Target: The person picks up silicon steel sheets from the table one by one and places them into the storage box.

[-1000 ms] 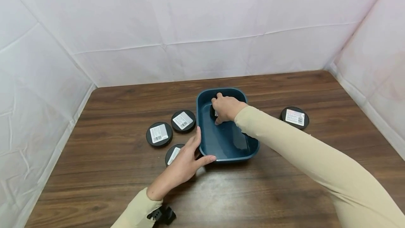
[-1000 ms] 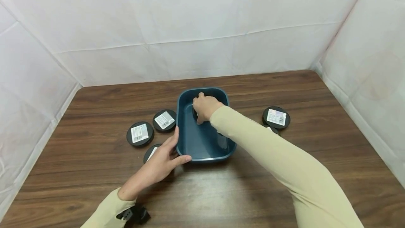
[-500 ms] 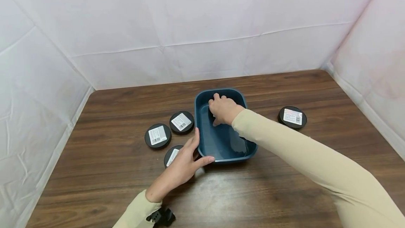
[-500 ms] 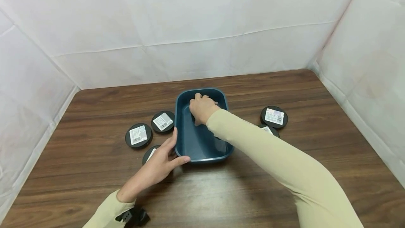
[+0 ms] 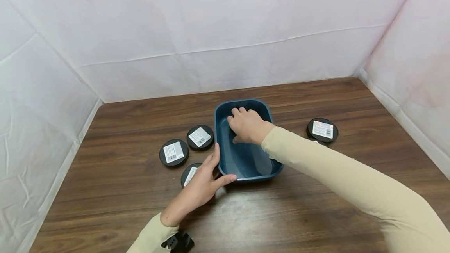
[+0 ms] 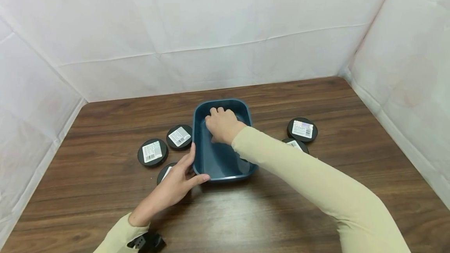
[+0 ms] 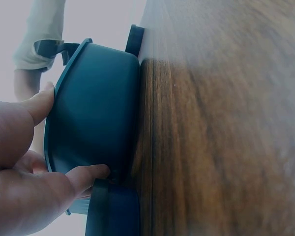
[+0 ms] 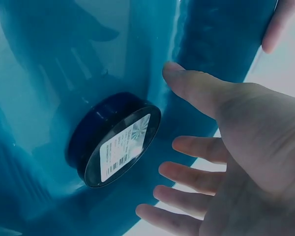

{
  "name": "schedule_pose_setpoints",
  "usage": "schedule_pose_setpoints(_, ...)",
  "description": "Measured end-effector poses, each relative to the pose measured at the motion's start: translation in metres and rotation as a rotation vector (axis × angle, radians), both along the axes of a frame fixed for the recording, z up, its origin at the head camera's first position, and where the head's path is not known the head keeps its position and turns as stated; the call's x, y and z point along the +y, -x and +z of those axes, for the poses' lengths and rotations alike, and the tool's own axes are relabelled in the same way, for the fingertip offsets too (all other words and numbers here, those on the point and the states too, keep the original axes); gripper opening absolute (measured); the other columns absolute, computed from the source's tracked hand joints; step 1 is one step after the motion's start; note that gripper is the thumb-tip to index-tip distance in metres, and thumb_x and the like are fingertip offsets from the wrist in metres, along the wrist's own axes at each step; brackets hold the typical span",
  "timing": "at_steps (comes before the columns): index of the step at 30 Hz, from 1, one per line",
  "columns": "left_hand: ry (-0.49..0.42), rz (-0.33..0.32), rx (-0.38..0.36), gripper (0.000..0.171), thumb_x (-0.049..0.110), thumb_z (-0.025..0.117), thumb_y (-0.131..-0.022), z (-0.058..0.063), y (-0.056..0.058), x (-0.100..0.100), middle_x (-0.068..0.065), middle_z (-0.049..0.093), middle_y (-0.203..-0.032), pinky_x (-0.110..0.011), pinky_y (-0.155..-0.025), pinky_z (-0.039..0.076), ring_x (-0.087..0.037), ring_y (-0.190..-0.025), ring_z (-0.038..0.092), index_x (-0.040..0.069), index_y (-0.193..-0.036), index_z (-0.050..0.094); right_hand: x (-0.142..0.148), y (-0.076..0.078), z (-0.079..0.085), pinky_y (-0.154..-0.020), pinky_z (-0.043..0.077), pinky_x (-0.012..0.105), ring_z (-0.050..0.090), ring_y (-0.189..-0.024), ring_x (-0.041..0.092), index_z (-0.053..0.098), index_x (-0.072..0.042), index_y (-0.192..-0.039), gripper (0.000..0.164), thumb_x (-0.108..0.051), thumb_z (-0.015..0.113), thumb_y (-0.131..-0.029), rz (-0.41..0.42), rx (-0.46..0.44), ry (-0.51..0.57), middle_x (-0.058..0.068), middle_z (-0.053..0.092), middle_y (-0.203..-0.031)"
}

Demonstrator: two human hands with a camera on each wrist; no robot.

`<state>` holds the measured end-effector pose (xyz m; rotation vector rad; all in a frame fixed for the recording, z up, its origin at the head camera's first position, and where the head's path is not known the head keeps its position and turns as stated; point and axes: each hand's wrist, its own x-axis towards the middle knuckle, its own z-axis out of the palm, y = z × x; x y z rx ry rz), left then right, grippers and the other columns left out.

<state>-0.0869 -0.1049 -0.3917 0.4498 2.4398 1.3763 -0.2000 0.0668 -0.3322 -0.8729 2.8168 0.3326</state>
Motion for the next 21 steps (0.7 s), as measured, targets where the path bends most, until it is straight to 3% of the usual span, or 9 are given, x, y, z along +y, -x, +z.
schedule_pose_setpoints(10, -0.021, -0.003, 0.002, 0.096, 0.033, 0.067, -0.095, 0.0, 0.0, -0.002, -0.021, 0.014, -0.167, -0.045, -0.11, 0.044, -0.032, -0.147, 0.037, 0.004, -0.16, 0.003, 0.007, -0.004, 0.001, -0.093, 0.055, 0.043, 0.06, -0.114, 0.031, 0.062, -0.001, -0.131, 0.054, -0.036, 0.074, -0.092, 0.055, 0.074, 0.088, 0.018, 0.062, -0.128)
schedule_pose_setpoints(14, -0.023, -0.001, 0.009, 0.096, 0.031, 0.068, -0.094, -0.001, 0.0, -0.002, -0.022, 0.014, -0.166, -0.045, -0.11, 0.043, -0.032, -0.147, 0.037, 0.004, -0.16, 0.003, 0.01, -0.006, 0.002, -0.096, 0.053, 0.045, 0.059, -0.119, 0.033, 0.064, -0.002, -0.128, 0.049, -0.035, 0.073, -0.093, 0.049, 0.075, 0.119, 0.018, 0.061, -0.13)
schedule_pose_setpoints(21, -0.019, 0.002, 0.024, 0.097, 0.03, 0.069, -0.094, -0.001, 0.001, -0.002, -0.023, 0.015, -0.166, -0.045, -0.111, 0.043, -0.032, -0.148, 0.036, 0.002, -0.159, 0.004, 0.015, -0.007, 0.009, -0.106, 0.048, 0.051, 0.054, -0.132, 0.033, 0.061, -0.003, -0.136, 0.055, -0.036, 0.073, -0.093, 0.014, 0.106, 0.224, 0.018, 0.057, -0.14)
